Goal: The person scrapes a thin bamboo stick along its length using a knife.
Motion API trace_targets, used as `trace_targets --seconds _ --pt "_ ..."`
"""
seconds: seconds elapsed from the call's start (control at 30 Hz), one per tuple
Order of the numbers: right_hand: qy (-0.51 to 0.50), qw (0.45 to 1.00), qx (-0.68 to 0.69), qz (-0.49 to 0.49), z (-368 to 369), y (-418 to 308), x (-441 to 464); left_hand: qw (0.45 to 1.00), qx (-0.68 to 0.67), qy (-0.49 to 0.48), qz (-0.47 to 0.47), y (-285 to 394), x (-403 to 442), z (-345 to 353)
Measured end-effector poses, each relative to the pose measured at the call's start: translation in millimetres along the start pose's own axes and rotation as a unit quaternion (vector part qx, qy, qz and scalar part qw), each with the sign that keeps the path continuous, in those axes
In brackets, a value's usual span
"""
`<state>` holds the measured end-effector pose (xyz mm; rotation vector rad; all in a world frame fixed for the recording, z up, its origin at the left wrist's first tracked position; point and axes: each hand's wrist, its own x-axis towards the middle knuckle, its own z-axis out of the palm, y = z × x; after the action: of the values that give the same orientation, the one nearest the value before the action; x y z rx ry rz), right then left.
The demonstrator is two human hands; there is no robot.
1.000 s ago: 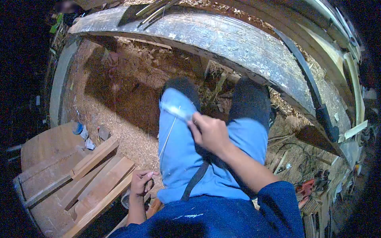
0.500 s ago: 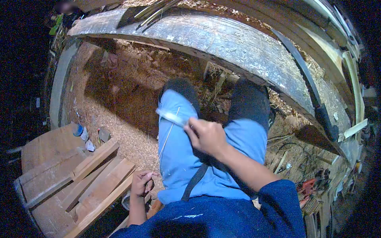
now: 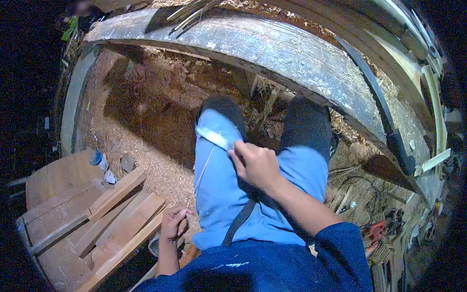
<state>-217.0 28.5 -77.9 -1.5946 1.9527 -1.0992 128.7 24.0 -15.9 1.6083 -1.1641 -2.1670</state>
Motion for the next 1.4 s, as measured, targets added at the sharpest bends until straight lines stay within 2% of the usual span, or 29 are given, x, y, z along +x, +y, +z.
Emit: trace_targets --seconds 0.03,0.07,0.13,0.2,0.27,0.3,0.33,0.4,0.47,0.53,0.6,0.73,0.77,0.8,0.9,0.93,1.0,1.03,1.07,1.13,1.17,1.27,1.33,1.4 --pt "-0.004 1.000 -0.010 0.001 0 -1 0 1.000 0.000 0.005 0.006 -1 -1 2" --pt "-0.030 0.998 0.008 -0.055 1 -2 -5 1.000 -0.002 0.006 0.006 -1 -2 2" --pt "-0.135 0.987 -0.032 -0.076 -7 -15 -14 1.000 0.007 -0.004 0.004 0 1 2" --pt "-0.030 0.999 0.003 -0.033 -2 -6 -4 1.000 0.002 0.000 0.005 0 0 -1" --pt "0.013 0.999 -0.027 0.035 0 0 5 1.000 -0.011 0.011 0.008 -4 -3 0" --pt "0.002 1.000 -0.025 -0.014 1 0 1 1.000 -0.011 0.004 0.006 -4 -3 0" --pt "0.004 1.000 -0.025 -0.013 1 -4 -6 1.000 -0.009 -0.005 0.005 -3 -2 -1" --pt "-0.102 0.990 -0.028 -0.090 -2 -12 -17 1.000 -0.011 -0.005 0.005 -4 0 -1" --pt "-0.005 0.999 -0.003 -0.036 4 0 -7 1.000 -0.016 -0.003 0.003 -3 0 -2" --pt "0.012 1.000 -0.007 -0.008 6 -1 -2 1.000 -0.003 -0.005 0.009 1 -2 3" --pt "-0.106 0.989 -0.011 -0.106 2 -6 -18 1.000 -0.012 -0.007 0.001 -2 -1 3" --pt "-0.024 0.998 -0.023 -0.053 4 -5 -9 1.000 -0.003 -0.006 0.004 0 -1 1" --pt "-0.004 1.000 -0.021 -0.013 1 -7 -3 1.000 -0.006 -0.002 0.003 0 -2 2" --pt "-0.008 1.000 -0.019 -0.015 2 -9 -6 1.000 0.001 0.001 0.004 -1 -2 2" --pt "-0.127 0.984 -0.071 -0.101 -3 -20 -20 1.000 0.004 0.002 0.006 -3 -1 1" --pt "-0.125 0.985 -0.071 -0.098 -1 -16 -17 1.000 -0.002 0.004 0.003 -4 0 0" --pt "0.013 0.999 -0.023 -0.022 2 -7 -4 1.000 -0.009 0.012 0.012 -5 -1 -3" --pt "0.011 0.998 -0.050 0.022 -1 -8 0 0.999 -0.019 0.024 0.023 -6 -2 -1" --pt "0.009 0.999 -0.050 0.019 -5 -13 -4 0.999 -0.022 0.027 0.023 -6 -3 1" --pt "-0.136 0.985 -0.058 -0.088 -10 -22 -19 0.999 -0.003 0.040 0.014 -2 -2 6" --pt "-0.134 0.986 -0.059 -0.085 -9 -20 -18 0.999 -0.001 0.037 0.014 -1 -1 7" --pt "0.007 1.000 0.002 -0.006 0 -7 -7 0.999 0.020 0.049 0.010 2 -2 9" --pt "0.016 0.999 -0.022 0.017 -2 -10 -8 0.997 0.011 0.076 0.004 3 -5 13" --pt "-0.121 0.989 -0.030 -0.085 -10 -22 -20 0.997 0.007 0.073 -0.002 3 -4 13"
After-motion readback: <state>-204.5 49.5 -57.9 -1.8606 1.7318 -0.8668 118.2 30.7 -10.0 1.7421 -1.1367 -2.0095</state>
